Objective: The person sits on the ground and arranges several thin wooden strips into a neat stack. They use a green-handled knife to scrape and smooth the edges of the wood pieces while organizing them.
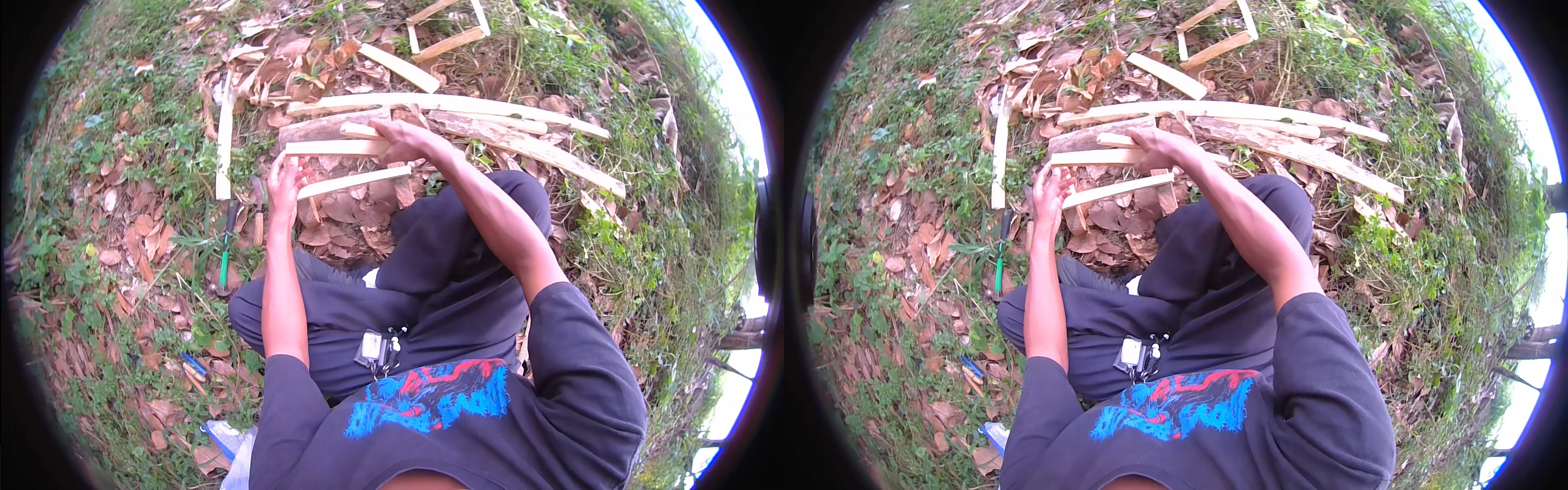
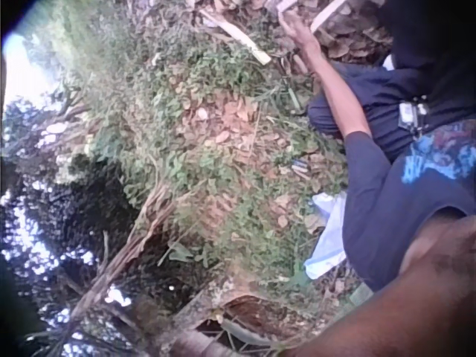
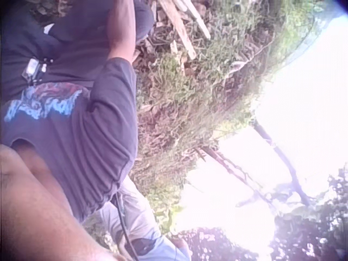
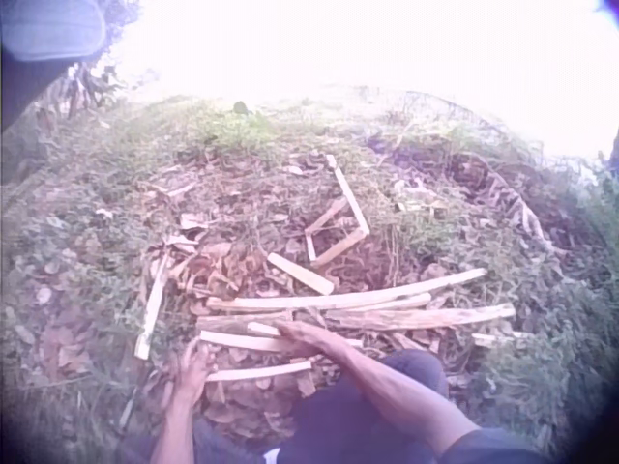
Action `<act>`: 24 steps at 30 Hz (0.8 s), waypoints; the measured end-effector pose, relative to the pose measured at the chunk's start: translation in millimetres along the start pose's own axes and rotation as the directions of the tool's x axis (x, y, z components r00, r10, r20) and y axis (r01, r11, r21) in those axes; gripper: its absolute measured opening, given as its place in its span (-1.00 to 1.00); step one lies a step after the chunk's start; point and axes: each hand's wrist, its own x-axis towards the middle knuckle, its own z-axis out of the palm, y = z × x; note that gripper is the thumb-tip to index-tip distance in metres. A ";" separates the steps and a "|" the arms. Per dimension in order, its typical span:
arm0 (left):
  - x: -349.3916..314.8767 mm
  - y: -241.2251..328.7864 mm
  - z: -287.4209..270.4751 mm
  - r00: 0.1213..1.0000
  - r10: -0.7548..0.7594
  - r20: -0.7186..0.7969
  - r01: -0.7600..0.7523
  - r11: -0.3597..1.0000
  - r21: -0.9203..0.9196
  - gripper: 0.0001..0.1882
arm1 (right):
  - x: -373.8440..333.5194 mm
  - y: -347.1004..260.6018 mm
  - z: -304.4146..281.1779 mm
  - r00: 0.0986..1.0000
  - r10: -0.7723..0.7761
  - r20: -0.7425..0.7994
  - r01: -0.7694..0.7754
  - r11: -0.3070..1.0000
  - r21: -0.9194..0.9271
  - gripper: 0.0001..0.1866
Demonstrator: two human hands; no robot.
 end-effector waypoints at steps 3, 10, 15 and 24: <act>10.9 -9.2 -14.2 0.988 -0.004 -0.156 0.006 1.000 0.013 -0.62 | 10.5 1.9 19.1 0.995 0.082 0.058 -0.077 0.993 -0.085 -0.38; 58.4 -43.5 -29.6 0.922 0.357 -0.147 -0.142 0.669 0.729 -0.66 | 26.6 36.9 38.9 0.958 -0.240 -0.155 0.218 0.965 -0.148 -0.62; 64.7 -45.2 -24.5 0.970 0.201 -0.136 -0.041 0.687 0.726 -0.60 | 35.1 46.0 31.8 0.982 -0.117 -0.149 0.112 0.993 -0.038 -0.51; 62.8 -42.3 -35.5 0.981 0.149 -0.122 -0.022 0.716 0.698 -0.74 | 35.6 53.0 41.2 0.995 -0.088 -0.045 0.081 0.988 -0.128 -0.49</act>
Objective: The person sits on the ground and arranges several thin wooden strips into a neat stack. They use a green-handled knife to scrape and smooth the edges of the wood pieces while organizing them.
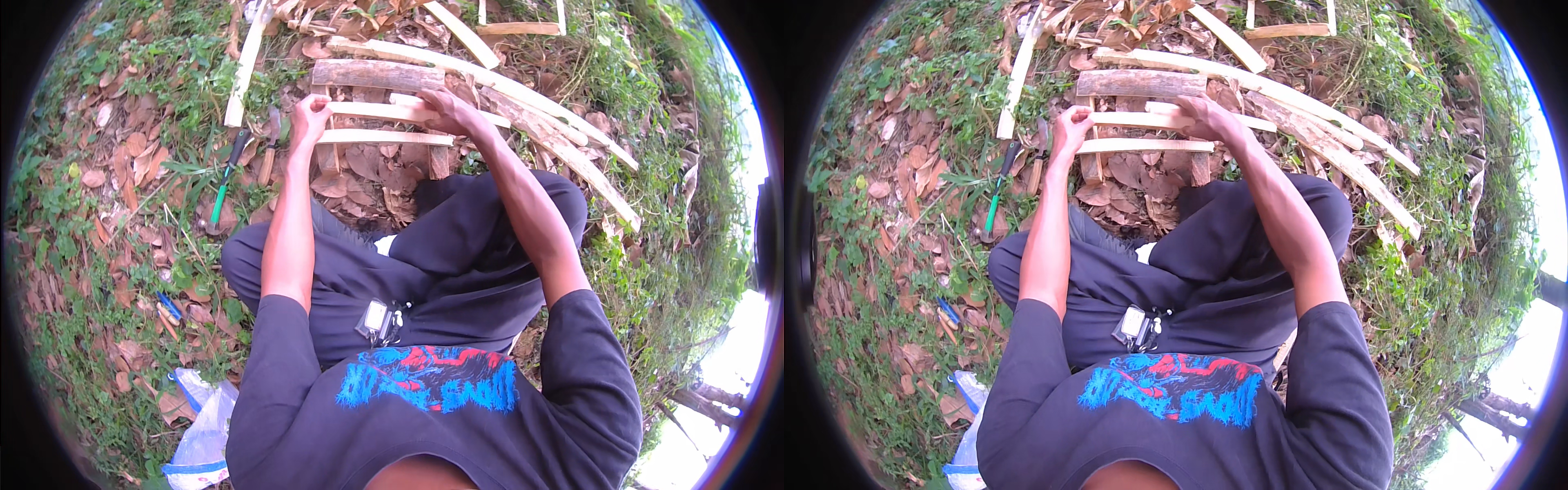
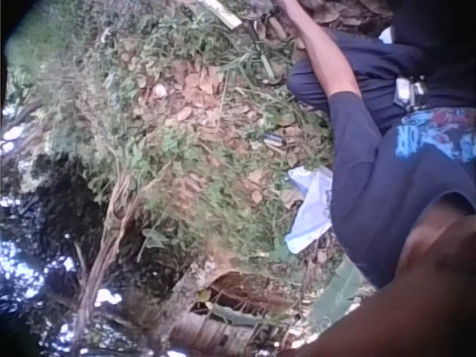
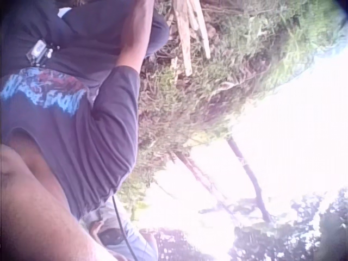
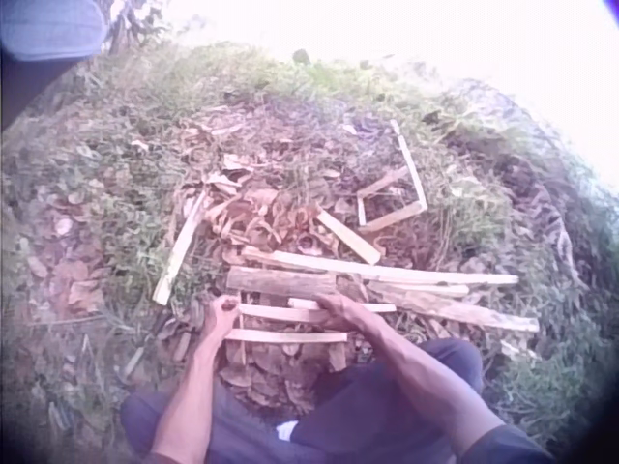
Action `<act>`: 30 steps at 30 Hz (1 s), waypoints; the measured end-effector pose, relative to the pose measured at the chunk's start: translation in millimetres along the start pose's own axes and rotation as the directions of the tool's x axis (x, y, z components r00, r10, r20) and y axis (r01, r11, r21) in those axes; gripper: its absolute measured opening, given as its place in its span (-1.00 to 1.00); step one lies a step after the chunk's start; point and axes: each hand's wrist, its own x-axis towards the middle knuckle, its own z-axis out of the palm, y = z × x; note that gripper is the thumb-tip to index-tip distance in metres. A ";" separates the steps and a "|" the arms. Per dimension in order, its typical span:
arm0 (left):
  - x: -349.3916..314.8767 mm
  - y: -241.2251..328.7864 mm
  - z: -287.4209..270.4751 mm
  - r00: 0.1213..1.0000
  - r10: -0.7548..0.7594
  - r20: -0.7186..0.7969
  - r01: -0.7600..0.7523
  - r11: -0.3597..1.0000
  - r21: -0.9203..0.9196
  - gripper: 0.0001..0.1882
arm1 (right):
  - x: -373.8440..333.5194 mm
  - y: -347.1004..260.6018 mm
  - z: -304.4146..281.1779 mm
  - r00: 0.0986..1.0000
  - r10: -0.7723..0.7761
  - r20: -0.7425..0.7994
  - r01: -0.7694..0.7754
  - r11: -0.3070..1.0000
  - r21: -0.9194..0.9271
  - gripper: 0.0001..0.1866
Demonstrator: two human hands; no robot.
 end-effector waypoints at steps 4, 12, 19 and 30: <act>-4.0 -6.0 5.1 0.995 0.095 -0.017 -0.094 0.995 0.033 -0.78 | -8.5 10.0 8.5 0.996 0.082 -0.017 -0.084 0.990 -0.117 -0.55; -7.2 -1.9 -4.3 0.995 0.083 0.062 -0.089 0.990 0.113 -0.81 | -3.1 26.7 6.9 0.992 0.116 0.052 -0.103 0.974 -0.200 -0.67; -20.4 13.2 -12.9 0.992 -0.037 0.117 0.008 0.971 0.239 -0.84 | -10.4 16.1 0.7 0.949 0.255 0.185 -0.219 0.956 -0.194 -0.54; -35.3 24.3 -22.6 0.953 0.006 0.303 -0.122 0.923 0.366 -0.67 | -15.5 7.3 8.7 0.979 0.141 0.145 -0.107 0.970 -0.217 -0.23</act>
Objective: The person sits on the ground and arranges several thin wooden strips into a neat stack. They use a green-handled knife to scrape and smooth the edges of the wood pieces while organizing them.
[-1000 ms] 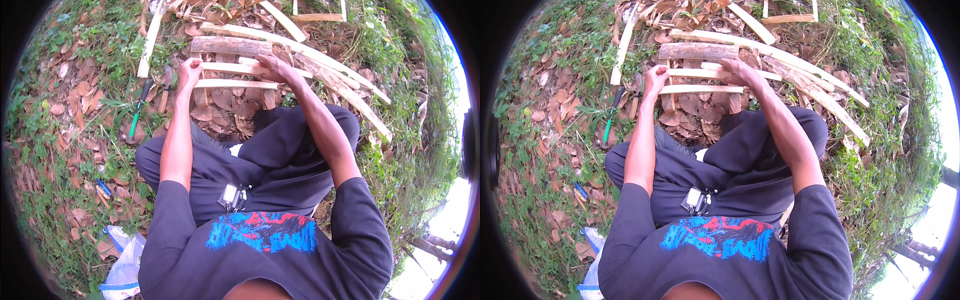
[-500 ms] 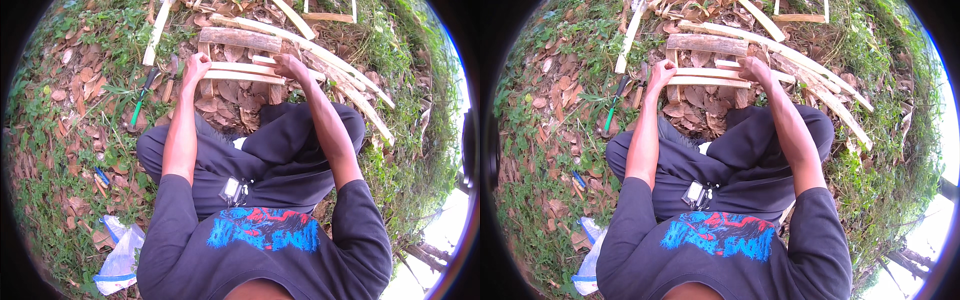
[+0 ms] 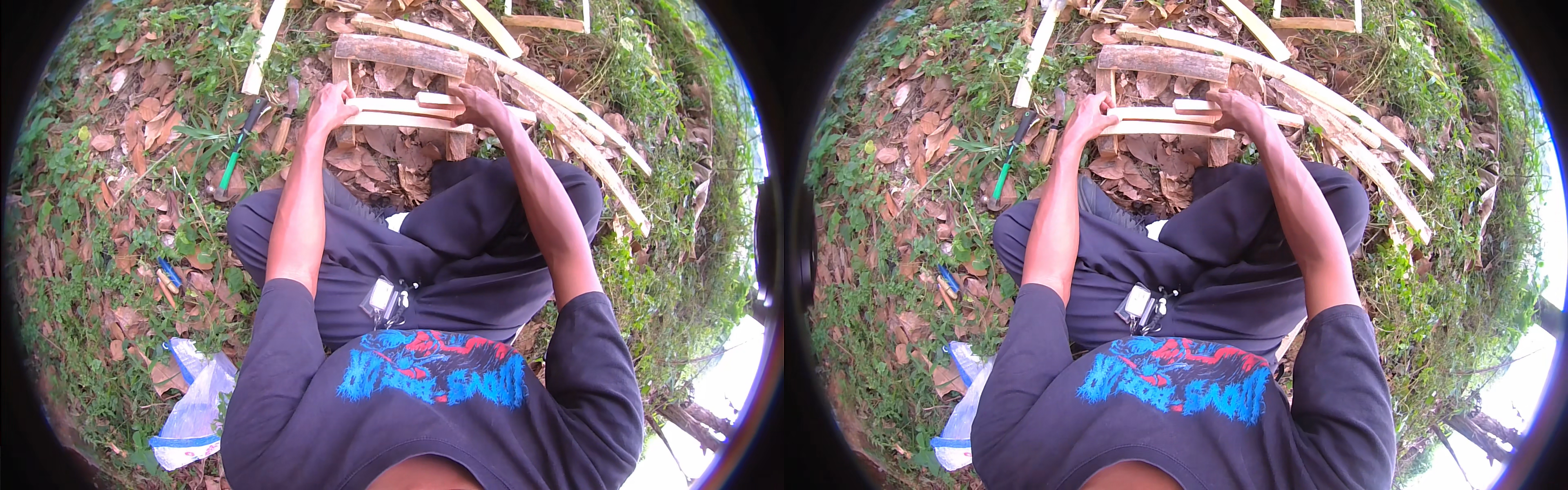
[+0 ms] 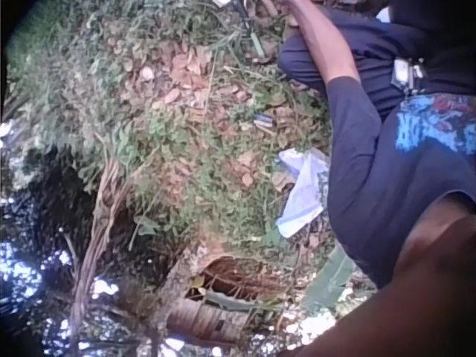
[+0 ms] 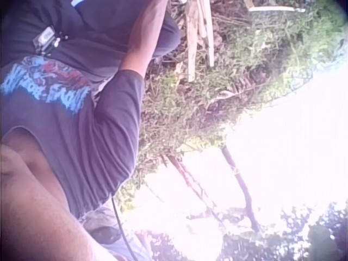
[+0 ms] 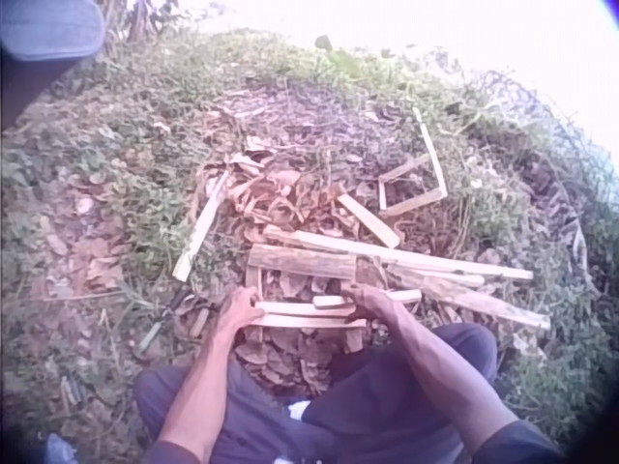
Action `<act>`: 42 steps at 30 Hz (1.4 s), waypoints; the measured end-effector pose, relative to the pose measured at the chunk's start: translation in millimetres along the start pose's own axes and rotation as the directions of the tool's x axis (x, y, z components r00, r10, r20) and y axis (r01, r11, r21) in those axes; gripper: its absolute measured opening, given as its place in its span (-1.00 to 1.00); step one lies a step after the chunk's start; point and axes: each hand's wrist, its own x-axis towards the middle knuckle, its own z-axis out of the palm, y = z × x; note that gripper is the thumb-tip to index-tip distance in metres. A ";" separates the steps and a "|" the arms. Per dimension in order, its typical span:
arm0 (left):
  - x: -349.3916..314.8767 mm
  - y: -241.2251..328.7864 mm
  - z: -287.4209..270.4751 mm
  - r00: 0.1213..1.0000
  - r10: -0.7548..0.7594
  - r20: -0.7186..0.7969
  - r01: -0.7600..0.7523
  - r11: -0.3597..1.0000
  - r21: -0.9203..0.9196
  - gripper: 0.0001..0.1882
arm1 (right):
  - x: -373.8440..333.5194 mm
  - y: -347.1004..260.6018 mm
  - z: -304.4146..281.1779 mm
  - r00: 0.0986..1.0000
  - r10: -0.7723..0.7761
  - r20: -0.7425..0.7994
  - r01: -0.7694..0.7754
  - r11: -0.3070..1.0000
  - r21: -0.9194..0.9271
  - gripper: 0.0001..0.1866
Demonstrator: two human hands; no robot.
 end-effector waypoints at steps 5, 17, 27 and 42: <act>-2.8 -2.1 -3.7 0.997 0.037 0.071 -0.036 0.999 -0.016 -0.61 | -2.7 -0.1 -2.0 1.000 -0.001 -0.030 0.001 1.000 0.006 -0.38; 0.5 20.9 -9.7 0.997 0.032 -0.066 -0.058 0.896 -0.440 -0.37 | -6.7 -22.6 -32.7 0.943 -0.164 -0.291 0.183 0.982 0.040 -0.51; 7.9 25.0 -6.6 0.996 0.027 -0.086 -0.088 0.516 -0.852 -0.77 | -0.4 -55.2 -26.1 0.890 -0.104 -0.445 0.121 0.993 0.008 -0.30; 26.8 -51.0 19.3 0.952 -0.191 -0.237 0.026 0.827 -0.561 -0.78 | 13.8 24.2 35.9 0.772 0.436 -0.461 -0.340 0.898 0.280 -0.57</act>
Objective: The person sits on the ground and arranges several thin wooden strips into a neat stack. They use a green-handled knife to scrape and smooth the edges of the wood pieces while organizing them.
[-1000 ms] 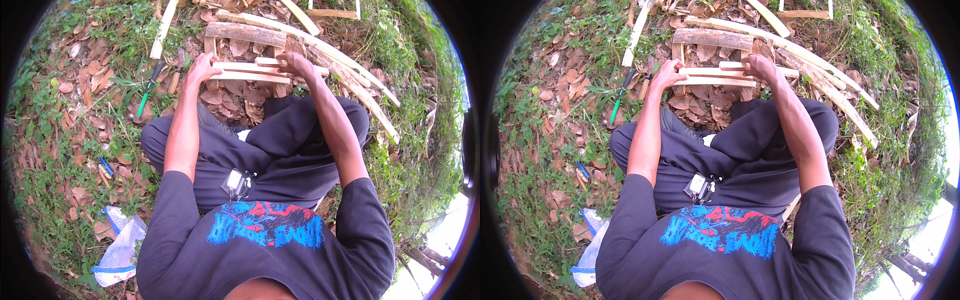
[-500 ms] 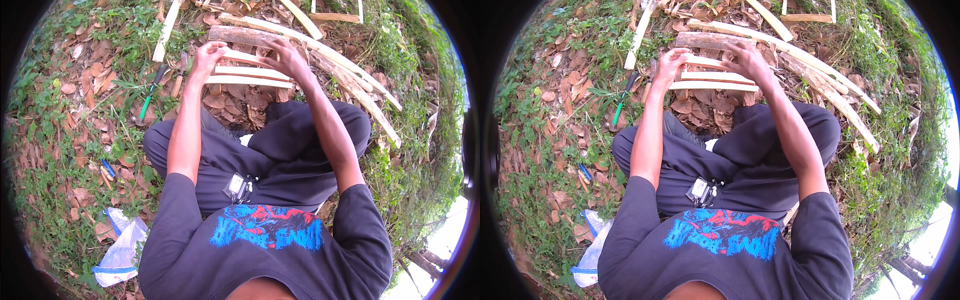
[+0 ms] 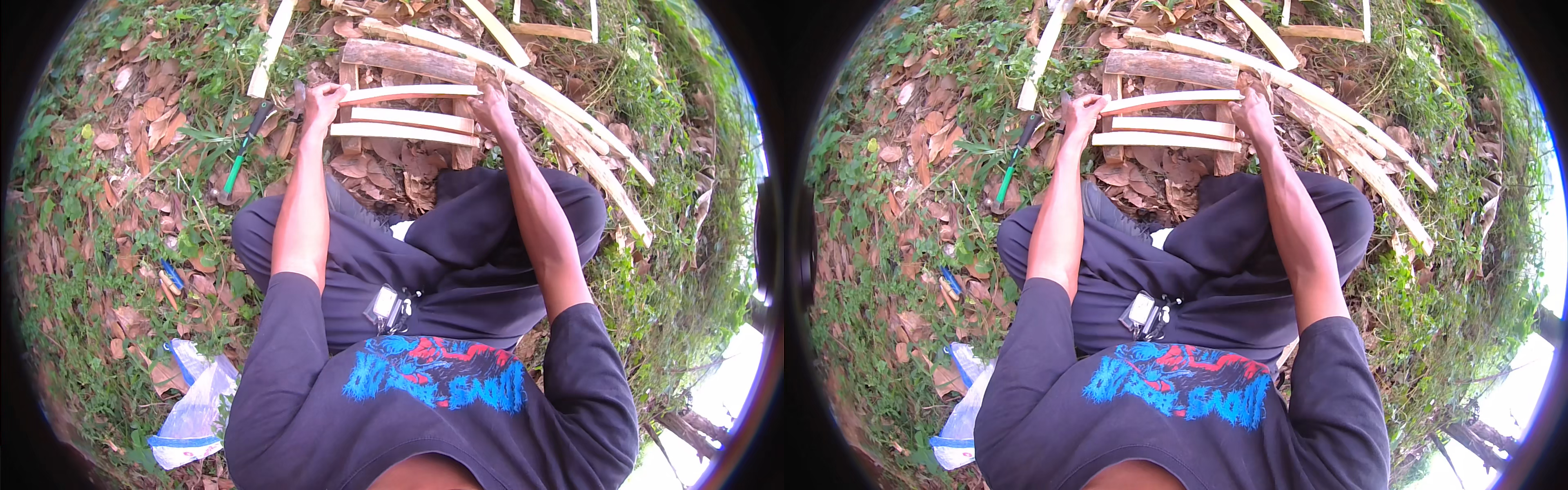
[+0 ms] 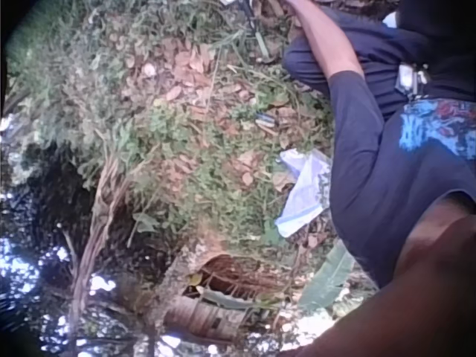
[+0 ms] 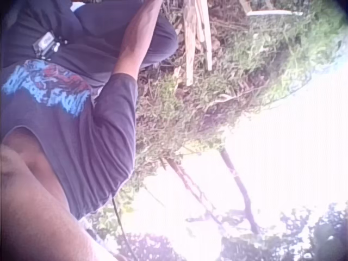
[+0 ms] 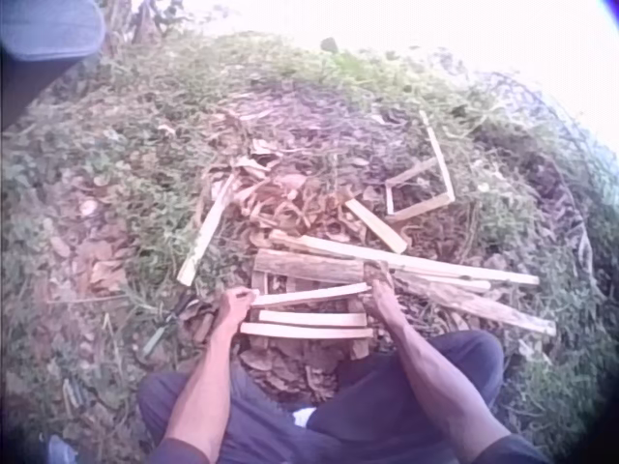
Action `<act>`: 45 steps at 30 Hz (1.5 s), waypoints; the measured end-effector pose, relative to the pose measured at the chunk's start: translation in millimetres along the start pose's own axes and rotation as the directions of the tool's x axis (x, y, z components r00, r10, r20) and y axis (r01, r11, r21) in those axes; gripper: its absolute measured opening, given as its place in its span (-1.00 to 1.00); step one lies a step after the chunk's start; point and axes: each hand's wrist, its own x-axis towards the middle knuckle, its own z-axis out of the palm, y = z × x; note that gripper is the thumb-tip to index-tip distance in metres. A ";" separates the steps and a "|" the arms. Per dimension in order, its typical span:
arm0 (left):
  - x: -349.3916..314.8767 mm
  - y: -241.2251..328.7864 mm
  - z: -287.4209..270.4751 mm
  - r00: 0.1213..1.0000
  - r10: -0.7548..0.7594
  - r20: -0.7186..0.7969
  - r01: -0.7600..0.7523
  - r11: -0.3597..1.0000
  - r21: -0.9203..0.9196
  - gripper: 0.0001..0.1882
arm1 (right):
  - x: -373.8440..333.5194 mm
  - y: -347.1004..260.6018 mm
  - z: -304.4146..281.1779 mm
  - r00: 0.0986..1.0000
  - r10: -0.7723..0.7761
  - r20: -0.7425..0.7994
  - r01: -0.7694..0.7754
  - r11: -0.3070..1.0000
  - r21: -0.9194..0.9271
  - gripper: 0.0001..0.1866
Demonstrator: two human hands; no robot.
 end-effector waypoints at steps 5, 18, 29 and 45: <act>-0.7 -4.5 0.5 0.997 0.072 0.023 -0.068 0.991 -0.117 -0.87 | -0.7 -1.4 -21.0 0.967 0.127 0.223 -0.145 0.987 0.067 -0.61; -4.7 2.3 -7.1 0.997 0.027 0.079 -0.034 0.996 0.079 -0.84 | -5.4 -6.3 -28.5 0.844 0.195 0.499 -0.096 0.972 -0.216 -0.53; -2.3 -4.8 -10.9 0.993 0.050 0.107 -0.069 0.981 0.181 -0.83 | -19.3 -20.6 -36.6 0.901 0.112 0.418 -0.074 0.992 -0.106 -0.65; -111.7 61.4 -0.4 0.930 -0.332 -0.159 0.360 0.732 0.578 -0.07 | -92.2 -41.9 -26.4 0.913 0.139 0.384 -0.092 0.986 -0.136 -0.01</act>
